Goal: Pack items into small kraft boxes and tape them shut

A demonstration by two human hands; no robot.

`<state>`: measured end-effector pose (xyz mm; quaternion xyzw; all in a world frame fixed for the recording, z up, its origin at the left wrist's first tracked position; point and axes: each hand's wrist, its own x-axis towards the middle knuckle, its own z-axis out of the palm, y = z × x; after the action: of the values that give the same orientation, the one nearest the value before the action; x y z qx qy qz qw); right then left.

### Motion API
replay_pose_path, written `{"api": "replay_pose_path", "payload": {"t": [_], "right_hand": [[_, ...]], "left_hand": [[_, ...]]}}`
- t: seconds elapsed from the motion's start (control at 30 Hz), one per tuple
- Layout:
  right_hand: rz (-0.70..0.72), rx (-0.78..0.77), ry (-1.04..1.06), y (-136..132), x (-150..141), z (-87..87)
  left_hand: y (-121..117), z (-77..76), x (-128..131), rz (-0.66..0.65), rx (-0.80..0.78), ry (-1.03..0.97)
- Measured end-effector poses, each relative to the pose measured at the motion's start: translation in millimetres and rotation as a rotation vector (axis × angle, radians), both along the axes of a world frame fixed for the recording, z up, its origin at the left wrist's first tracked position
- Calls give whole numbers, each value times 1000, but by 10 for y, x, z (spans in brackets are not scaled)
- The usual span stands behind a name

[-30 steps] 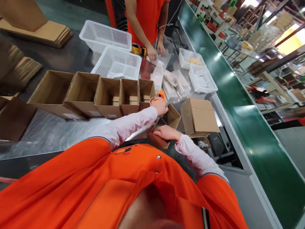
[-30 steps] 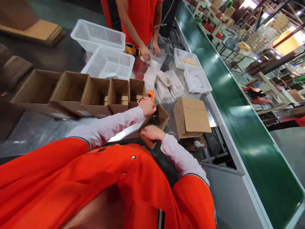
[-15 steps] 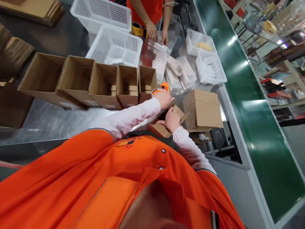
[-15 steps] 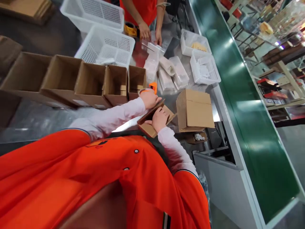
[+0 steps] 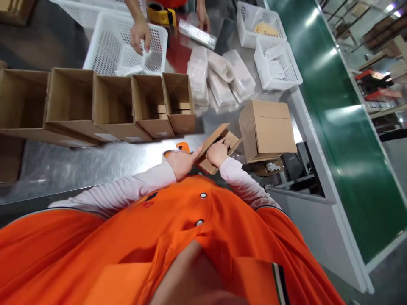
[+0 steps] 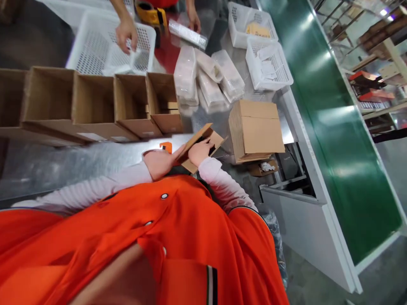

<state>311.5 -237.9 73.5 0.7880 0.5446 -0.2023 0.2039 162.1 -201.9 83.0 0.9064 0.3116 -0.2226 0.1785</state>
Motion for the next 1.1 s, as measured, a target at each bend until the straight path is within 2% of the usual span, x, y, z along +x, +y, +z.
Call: {"api": "replay_pose_path", "payload": {"t": [0.07,0.13,0.23,0.3,0.37,0.5,0.57,0.67,0.77,0.9,1.0,1.1], "right_hand": [[70,-38,18,-113,63,103],[194,-2,138,-319,193,212],[474,286,344,-679,412,262],[585,473,374,-811,467,173],[582,558,356,-797,404,13],[432,632,343,-518,101,-314],[384,622,367,-409,-9,-415],[365,602,403,-349,-61,-478],[379,611,421,-306,-55,-486],[449,618,452,-170,-89,-481],[472,613,464,-113,-137,-474],[448,624,497,-131,-169,-474]], "left_hand": [[-36,-44,15,-69,-51,32],[-34,-73,24,-107,-98,82],[8,-129,33,-110,-80,128],[55,-169,27,-86,-42,105],[125,-196,10,-57,-25,74],[262,-209,12,-21,9,88],[261,-203,43,-52,18,133],[170,-135,79,-61,20,167],[158,84,41,-10,60,224],[480,613,-96,-69,122,381],[755,1030,-126,-135,190,314],[873,1333,16,-135,304,207]]}}
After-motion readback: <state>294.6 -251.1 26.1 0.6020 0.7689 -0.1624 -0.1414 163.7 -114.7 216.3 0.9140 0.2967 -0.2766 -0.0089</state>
